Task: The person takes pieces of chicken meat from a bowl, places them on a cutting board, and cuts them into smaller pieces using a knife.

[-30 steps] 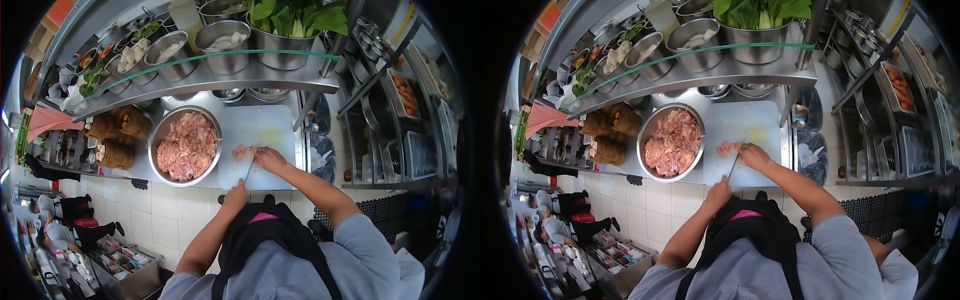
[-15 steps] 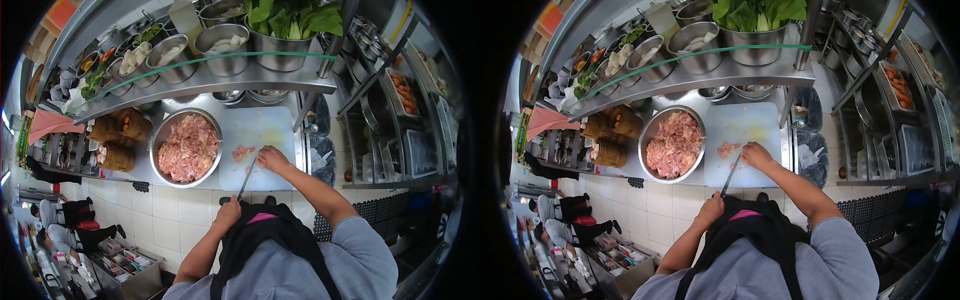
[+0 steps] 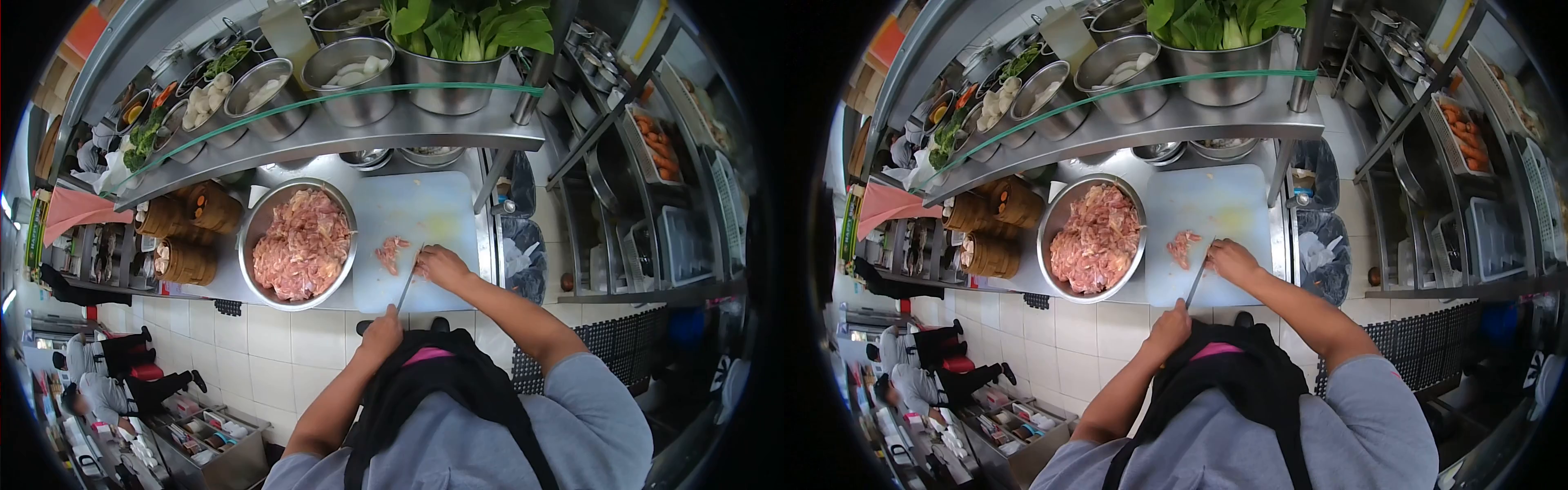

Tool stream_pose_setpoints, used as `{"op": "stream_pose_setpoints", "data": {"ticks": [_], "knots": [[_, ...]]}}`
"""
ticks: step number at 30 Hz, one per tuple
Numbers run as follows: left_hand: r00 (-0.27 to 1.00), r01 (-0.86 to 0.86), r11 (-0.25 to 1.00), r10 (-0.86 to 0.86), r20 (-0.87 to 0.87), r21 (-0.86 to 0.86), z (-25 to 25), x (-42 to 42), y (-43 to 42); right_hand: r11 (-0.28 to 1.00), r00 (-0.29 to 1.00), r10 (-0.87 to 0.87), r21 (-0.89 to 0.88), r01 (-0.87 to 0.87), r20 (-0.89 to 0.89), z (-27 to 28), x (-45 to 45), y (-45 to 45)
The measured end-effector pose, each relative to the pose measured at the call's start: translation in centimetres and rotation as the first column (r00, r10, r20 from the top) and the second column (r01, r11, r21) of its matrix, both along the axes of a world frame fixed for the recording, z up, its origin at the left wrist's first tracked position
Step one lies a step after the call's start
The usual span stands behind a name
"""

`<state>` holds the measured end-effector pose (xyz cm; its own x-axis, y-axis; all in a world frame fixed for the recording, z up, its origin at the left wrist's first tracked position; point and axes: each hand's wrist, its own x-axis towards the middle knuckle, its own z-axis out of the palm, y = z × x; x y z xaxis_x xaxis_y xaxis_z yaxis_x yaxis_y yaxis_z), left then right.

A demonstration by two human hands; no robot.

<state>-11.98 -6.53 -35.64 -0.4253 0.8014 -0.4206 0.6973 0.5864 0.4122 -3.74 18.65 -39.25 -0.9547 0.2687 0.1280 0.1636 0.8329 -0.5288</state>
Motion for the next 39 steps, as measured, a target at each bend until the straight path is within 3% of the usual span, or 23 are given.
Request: {"op": "stream_pose_setpoints", "data": {"ticks": [2,8,15,19,21,23,25,28,30,34,39], "knots": [[1.000,-0.026,0.990,0.026,0.004,0.140,-2.1,-0.2,1.7,1.000,1.000,-0.012,-0.013,0.012,0.001,0.2,-0.3,0.1],[0.998,-0.060,0.988,0.061,0.002,0.140,-2.9,-1.1,6.3,1.000,1.000,-0.007,-0.021,0.008,0.021,0.4,-0.1,-0.3],[0.996,-0.065,0.998,0.063,0.071,0.022,0.5,0.6,-2.7,0.997,0.996,-0.077,0.025,0.075,0.047,0.5,0.3,0.0],[0.999,-0.037,0.999,0.038,-0.038,0.021,1.5,-0.9,-3.0,0.994,0.996,-0.087,-0.059,0.088,0.021,0.6,0.4,0.1],[0.988,-0.085,0.989,0.100,-0.122,0.121,2.1,-1.7,-2.3,0.981,0.978,-0.169,-0.118,0.154,-0.126,1.8,1.0,-0.3],[0.989,-0.065,0.988,0.082,-0.124,0.137,3.4,-1.2,-1.9,0.983,0.982,-0.166,-0.093,0.157,-0.091,2.7,1.8,-0.3],[0.992,0.008,1.000,-0.007,-0.126,0.012,5.2,0.1,-1.2,0.985,0.985,-0.162,-0.067,0.158,-0.060,2.7,2.1,-0.3],[0.999,0.041,0.999,-0.042,-0.034,-0.031,3.9,1.6,-1.5,0.990,0.995,-0.100,-0.107,0.097,-0.026,1.4,2.3,0.1],[1.000,0.021,1.000,-0.021,-0.007,0.015,2.5,1.8,-0.9,0.998,0.997,0.008,0.056,-0.004,-0.073,0.6,1.9,0.1],[0.998,-0.046,0.988,0.040,0.042,0.150,-1.4,1.5,2.6,0.998,0.999,-0.052,0.046,0.053,-0.005,0.7,1.3,-0.2],[0.997,-0.078,0.985,0.075,0.021,0.154,-2.1,0.4,7.2,0.999,0.999,-0.032,-0.024,0.033,0.018,0.7,1.2,-0.3]]}}
